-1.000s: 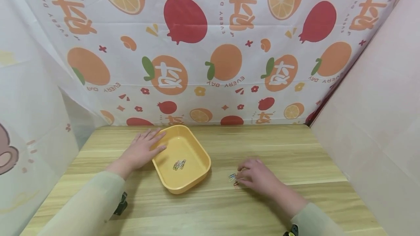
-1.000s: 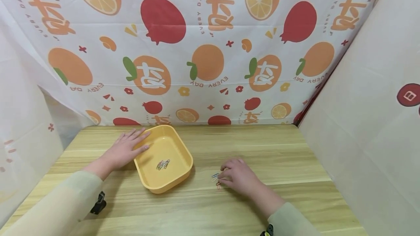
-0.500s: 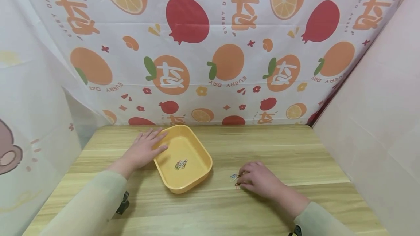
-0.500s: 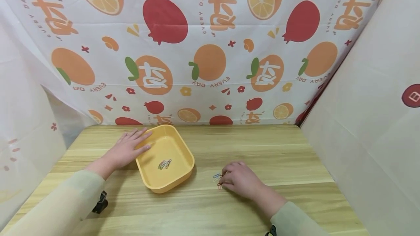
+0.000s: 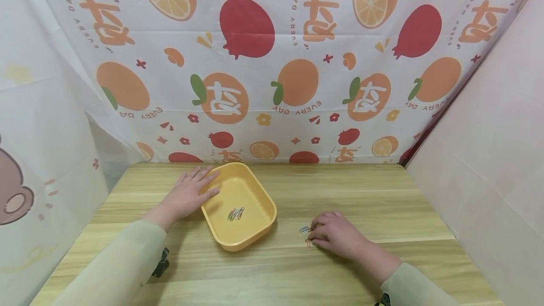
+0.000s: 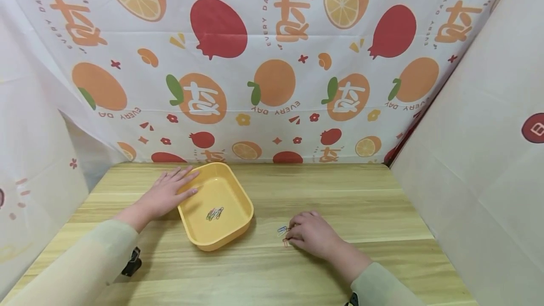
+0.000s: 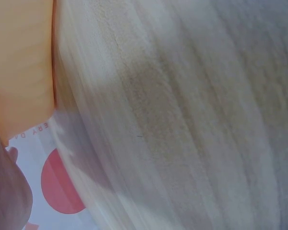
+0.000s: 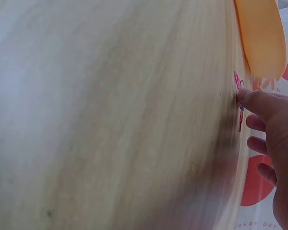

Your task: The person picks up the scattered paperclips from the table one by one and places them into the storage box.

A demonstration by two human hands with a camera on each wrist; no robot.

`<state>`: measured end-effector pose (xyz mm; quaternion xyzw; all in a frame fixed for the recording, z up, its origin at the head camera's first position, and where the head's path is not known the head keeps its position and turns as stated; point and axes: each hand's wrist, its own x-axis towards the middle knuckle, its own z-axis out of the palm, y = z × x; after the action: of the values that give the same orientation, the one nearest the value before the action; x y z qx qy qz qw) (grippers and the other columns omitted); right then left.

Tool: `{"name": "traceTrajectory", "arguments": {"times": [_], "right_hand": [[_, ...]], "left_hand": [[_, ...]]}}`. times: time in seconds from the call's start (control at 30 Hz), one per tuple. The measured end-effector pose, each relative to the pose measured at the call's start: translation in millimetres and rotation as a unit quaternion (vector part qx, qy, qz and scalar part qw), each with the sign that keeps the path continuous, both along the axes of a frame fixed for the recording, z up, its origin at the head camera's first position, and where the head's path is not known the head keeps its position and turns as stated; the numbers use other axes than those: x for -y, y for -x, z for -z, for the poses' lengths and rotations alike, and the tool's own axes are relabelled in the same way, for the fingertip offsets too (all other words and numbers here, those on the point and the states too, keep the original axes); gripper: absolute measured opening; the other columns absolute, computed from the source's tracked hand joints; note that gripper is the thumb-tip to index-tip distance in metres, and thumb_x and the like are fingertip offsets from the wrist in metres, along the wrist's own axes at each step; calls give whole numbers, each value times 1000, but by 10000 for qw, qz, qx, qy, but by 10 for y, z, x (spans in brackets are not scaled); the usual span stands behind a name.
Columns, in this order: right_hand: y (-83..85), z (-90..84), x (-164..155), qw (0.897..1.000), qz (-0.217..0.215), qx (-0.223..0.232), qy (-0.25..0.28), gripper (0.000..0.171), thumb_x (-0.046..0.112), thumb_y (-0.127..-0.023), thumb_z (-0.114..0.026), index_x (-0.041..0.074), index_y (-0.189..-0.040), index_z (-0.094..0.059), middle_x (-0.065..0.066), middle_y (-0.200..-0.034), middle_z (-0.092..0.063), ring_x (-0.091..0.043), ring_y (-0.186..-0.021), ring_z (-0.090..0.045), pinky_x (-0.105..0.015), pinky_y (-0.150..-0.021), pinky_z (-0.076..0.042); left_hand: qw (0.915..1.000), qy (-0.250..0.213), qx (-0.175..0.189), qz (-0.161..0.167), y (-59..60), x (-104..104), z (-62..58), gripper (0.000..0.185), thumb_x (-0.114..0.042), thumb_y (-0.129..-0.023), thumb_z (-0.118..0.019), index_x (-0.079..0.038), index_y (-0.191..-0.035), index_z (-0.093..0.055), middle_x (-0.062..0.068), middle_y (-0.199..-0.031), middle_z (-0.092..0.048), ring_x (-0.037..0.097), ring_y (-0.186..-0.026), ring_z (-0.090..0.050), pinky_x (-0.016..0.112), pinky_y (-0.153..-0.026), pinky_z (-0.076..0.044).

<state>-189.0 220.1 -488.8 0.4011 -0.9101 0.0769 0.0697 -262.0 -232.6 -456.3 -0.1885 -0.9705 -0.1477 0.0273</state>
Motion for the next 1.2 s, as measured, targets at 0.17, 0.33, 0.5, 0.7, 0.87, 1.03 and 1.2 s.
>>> {"name": "traceTrajectory", "arguments": {"times": [0.17,0.33,0.5,0.7,0.87,1.03,1.2], "right_hand": [[7,14,4,9999,-23,7,105,11,34,-89,-74,30,-99,-78,12,-108,-67,-13,-108,-59,-41,-97,-44],[24,24,0,9996,-110,-129,240,8,29,-87,-76,30,-95,-78,11,-106,-67,-14,-106,-60,-40,-92,-45],[36,36,5,9992,-143,-229,293,7,28,-86,-77,30,-93,-78,11,-105,-68,-14,-105,-60,-39,-90,-45],[35,36,5,9997,-39,-78,238,7,30,-88,-75,31,-94,-78,12,-106,-67,-12,-107,-60,-39,-93,-44],[28,7,-5,9994,-6,-51,331,8,28,-87,-76,30,-94,-78,11,-107,-67,-13,-107,-60,-40,-93,-45],[31,-31,-5,9994,11,-75,350,8,29,-87,-76,29,-95,-78,9,-108,-67,-15,-107,-60,-43,-96,-45],[48,-40,-11,9990,16,-199,399,8,29,-86,-77,29,-94,-78,6,-108,-69,-17,-107,-60,-46,-97,-45]], "left_hand": [[10000,-56,4,0,2,1,12,66,-53,-102,-45,-19,-156,-33,12,-164,-20,46,-148,-13,67,-116,-3],[10000,-51,19,-6,14,-1,16,65,-53,-102,-45,-20,-157,-32,12,-164,-20,46,-148,-12,65,-116,0],[10000,-53,45,-18,10,-6,9,65,-52,-102,-45,-19,-157,-32,12,-164,-20,47,-148,-11,65,-117,0],[10000,-43,25,-22,2,-13,-1,66,-54,-102,-45,-19,-156,-33,13,-163,-21,46,-148,-11,66,-116,-1],[9999,-118,-53,-3,4,-14,16,65,-51,-101,-48,-19,-156,-35,14,-163,-23,46,-148,-12,66,-116,-2],[9996,-205,-197,1,-11,-10,36,64,-51,-101,-49,-17,-154,-38,14,-162,-25,47,-147,-15,68,-115,-4],[9995,-209,-256,0,-11,-15,42,64,-51,-100,-50,-17,-154,-39,15,-161,-27,48,-146,-16,69,-115,-6]]}}
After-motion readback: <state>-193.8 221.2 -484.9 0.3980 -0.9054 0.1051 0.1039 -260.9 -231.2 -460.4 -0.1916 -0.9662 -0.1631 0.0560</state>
